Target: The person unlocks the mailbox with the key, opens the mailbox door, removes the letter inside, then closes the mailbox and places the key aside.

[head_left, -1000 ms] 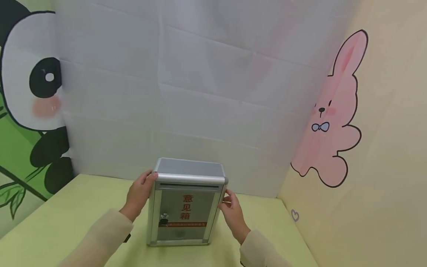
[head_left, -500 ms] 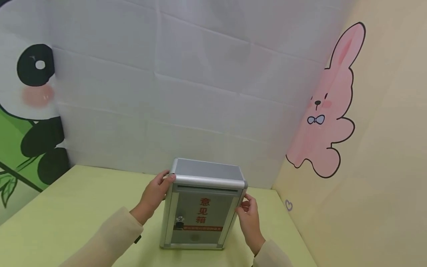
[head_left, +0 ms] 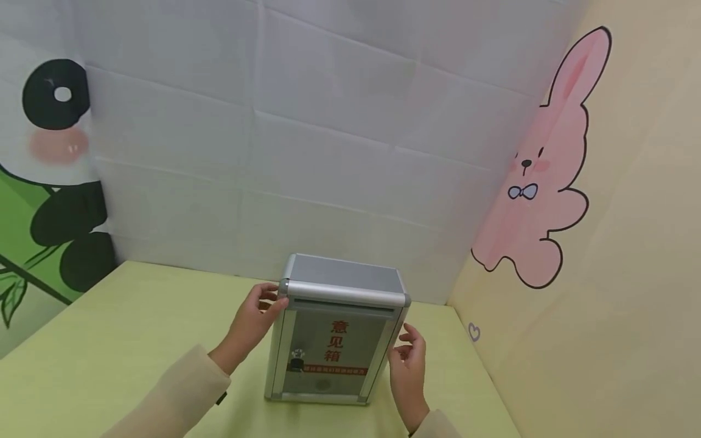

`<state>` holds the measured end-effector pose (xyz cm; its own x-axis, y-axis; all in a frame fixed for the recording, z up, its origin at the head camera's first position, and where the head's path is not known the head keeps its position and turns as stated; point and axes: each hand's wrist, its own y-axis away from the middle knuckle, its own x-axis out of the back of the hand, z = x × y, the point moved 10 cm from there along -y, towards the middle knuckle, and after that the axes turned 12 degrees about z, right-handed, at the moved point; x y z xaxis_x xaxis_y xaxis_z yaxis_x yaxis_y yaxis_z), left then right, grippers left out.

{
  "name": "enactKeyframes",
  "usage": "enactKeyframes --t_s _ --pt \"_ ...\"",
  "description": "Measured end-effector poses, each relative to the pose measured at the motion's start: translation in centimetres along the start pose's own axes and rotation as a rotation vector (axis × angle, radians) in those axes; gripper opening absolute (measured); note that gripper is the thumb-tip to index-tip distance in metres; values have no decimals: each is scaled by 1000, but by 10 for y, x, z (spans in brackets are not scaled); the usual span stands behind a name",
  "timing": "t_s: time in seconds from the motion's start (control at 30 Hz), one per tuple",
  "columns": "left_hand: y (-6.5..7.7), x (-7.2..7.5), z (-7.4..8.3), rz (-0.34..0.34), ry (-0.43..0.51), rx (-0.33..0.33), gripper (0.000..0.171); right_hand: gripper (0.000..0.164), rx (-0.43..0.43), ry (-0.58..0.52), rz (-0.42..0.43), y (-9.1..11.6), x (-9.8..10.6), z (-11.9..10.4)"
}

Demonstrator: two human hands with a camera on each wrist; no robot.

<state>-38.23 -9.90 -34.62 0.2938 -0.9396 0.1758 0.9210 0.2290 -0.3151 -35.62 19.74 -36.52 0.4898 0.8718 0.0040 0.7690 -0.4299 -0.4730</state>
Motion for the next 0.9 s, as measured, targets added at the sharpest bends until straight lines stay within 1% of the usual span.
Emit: enactKeyframes --t_s 0.07,0.1,0.13,0.2,0.27,0.33,0.4,0.43,0.5,0.6,0.77,0.83,0.9 --pt "3 2 -9 -5 -25 -5 40 36 80 -18 -8 10 -5 -3" --pt "4 3 -14 -15 -38 -7 37 31 125 -20 -32 16 -10 -5" --pt "5 3 -18 -29 -49 -9 36 26 172 -19 -72 22 -16 -7" --pt "8 3 -28 -53 -68 -5 34 17 273 5 -186 36 -34 -12" --pt "10 3 -36 -75 -79 3 32 11 340 76 -327 50 -56 -14" --pt "12 3 -44 -92 -82 12 31 9 401 185 -455 64 -77 -14" --pt "14 2 -49 -104 -81 20 29 15 465 315 -534 76 -93 -12" --pt "15 2 -50 -111 -79 19 27 18 498 381 -550 80 -100 -12" --pt "16 2 -51 -116 -78 11 24 22 559 466 -540 85 -109 -12" --pt "16 1 -50 -132 -69 -9 23 23 679 506 -446 89 -115 -20" --pt "15 0 -47 -160 -44 -41 24 26 964 441 -275 99 -116 -39" --pt "14 1 -46 -159 -44 -49 24 26 1036 407 -238 102 -116 -45" --pt "13 3 -45 -156 -47 -56 24 25 1061 392 -225 103 -117 -48"
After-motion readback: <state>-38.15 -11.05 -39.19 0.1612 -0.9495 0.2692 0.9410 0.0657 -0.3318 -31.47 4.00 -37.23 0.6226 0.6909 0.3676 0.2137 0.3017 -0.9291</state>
